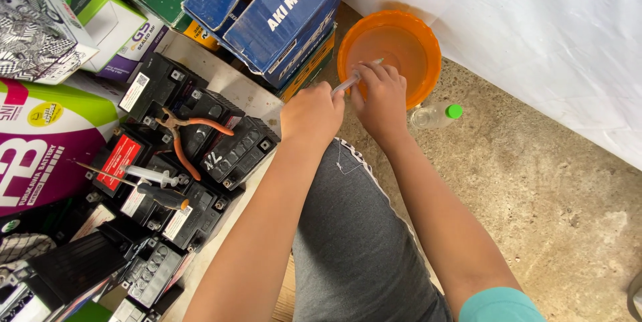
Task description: Refilling battery cells with electrolyte using a syringe
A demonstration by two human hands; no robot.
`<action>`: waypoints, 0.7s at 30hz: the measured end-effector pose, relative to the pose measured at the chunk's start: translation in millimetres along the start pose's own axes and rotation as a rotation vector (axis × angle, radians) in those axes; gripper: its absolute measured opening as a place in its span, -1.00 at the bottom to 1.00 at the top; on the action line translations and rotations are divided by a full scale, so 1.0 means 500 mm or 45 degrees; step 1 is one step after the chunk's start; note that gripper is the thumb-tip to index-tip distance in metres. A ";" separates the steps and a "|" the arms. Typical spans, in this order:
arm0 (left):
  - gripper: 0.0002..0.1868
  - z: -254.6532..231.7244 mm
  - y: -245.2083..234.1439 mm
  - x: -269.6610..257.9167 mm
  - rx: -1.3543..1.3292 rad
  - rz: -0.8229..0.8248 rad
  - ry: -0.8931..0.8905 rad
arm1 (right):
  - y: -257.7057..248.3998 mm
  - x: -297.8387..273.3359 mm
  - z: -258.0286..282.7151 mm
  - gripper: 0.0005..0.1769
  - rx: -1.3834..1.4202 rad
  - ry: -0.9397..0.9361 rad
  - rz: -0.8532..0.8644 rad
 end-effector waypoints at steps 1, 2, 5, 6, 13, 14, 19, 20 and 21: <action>-0.51 -0.005 -0.007 -0.010 -0.006 -0.005 -0.002 | -0.010 0.002 0.003 -0.66 -0.001 -0.008 0.000; -0.52 -0.012 -0.017 -0.021 -0.055 -0.049 0.035 | -0.021 0.003 0.006 -0.70 0.044 -0.008 -0.019; -0.51 -0.030 -0.049 -0.061 -0.188 -0.170 0.088 | -0.053 0.007 0.012 -0.73 0.143 0.022 -0.051; -0.46 -0.035 -0.063 -0.076 -0.266 -0.235 0.110 | -0.063 0.007 0.013 -0.73 0.194 0.065 -0.063; -0.60 -0.006 -0.075 -0.205 -0.588 -0.526 0.201 | -0.160 0.012 0.043 -0.65 0.511 0.159 0.026; -0.66 -0.008 -0.085 -0.233 -0.598 -0.576 0.309 | -0.175 0.011 0.051 -0.68 0.615 0.244 0.048; -0.70 0.014 -0.125 -0.359 -0.553 -0.706 0.559 | -0.283 0.015 0.130 -0.70 1.126 0.285 0.154; -0.67 0.018 -0.140 -0.386 -0.535 -0.733 0.586 | -0.301 0.016 0.152 -0.67 1.194 0.269 0.197; -0.63 0.023 -0.155 -0.412 -0.517 -0.761 0.611 | -0.319 0.017 0.175 -0.64 1.261 0.251 0.241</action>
Point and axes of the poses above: each hand's wrist, its own x-axis towards the middle knuckle, its own y-axis out of the palm, z = x × y, the point moved 5 cm from there along x, towards the middle knuckle, and after that the axes turned 7 degrees about -x, right-handed, at the moved point
